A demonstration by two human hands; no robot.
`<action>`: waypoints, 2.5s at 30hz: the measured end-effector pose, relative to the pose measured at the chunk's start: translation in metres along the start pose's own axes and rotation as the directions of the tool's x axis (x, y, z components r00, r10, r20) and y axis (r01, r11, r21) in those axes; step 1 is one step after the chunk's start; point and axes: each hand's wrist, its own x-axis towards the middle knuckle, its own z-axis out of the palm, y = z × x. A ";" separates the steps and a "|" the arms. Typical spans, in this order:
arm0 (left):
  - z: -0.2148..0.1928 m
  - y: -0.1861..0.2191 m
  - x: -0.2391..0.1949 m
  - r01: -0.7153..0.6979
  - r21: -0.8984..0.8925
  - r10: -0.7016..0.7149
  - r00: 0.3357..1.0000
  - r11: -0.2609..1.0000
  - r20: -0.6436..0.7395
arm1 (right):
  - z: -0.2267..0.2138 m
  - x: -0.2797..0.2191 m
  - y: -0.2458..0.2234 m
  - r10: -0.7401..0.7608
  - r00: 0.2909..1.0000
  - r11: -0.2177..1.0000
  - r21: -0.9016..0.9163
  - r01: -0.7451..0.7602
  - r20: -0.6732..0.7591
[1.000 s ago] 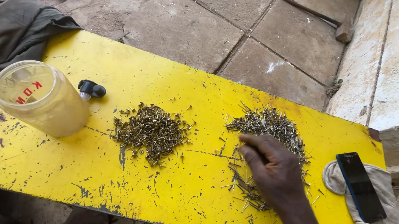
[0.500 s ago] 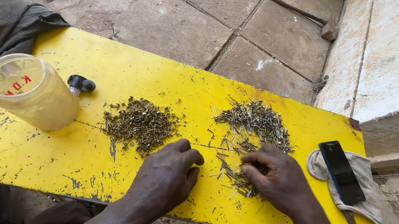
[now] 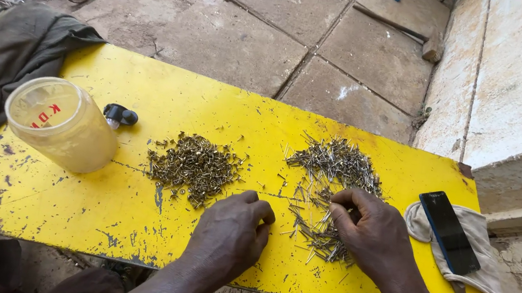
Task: The person sits at a yellow table and sorts small metal parts into two separate piles using both hands. The person picks up individual pieces from a mixed pile and places them into either a brass-colored pile or a silver-colored pile.
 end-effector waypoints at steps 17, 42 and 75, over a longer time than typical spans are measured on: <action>-0.009 0.016 0.004 0.010 0.107 -0.015 0.999 0.994 0.046 | 0.060 0.038 -0.013 -0.261 0.962 0.964 0.040 0.264 -0.080; -0.022 0.004 0.027 -0.019 0.401 -0.015 0.997 0.916 0.080 | 0.007 0.021 0.026 -0.018 0.985 0.991 0.127 0.040 -0.170; -0.043 0.001 0.024 0.137 0.358 -0.099 0.987 0.923 -0.124 | 0.048 0.021 -0.047 -0.232 0.972 0.962 0.155 0.226 0.026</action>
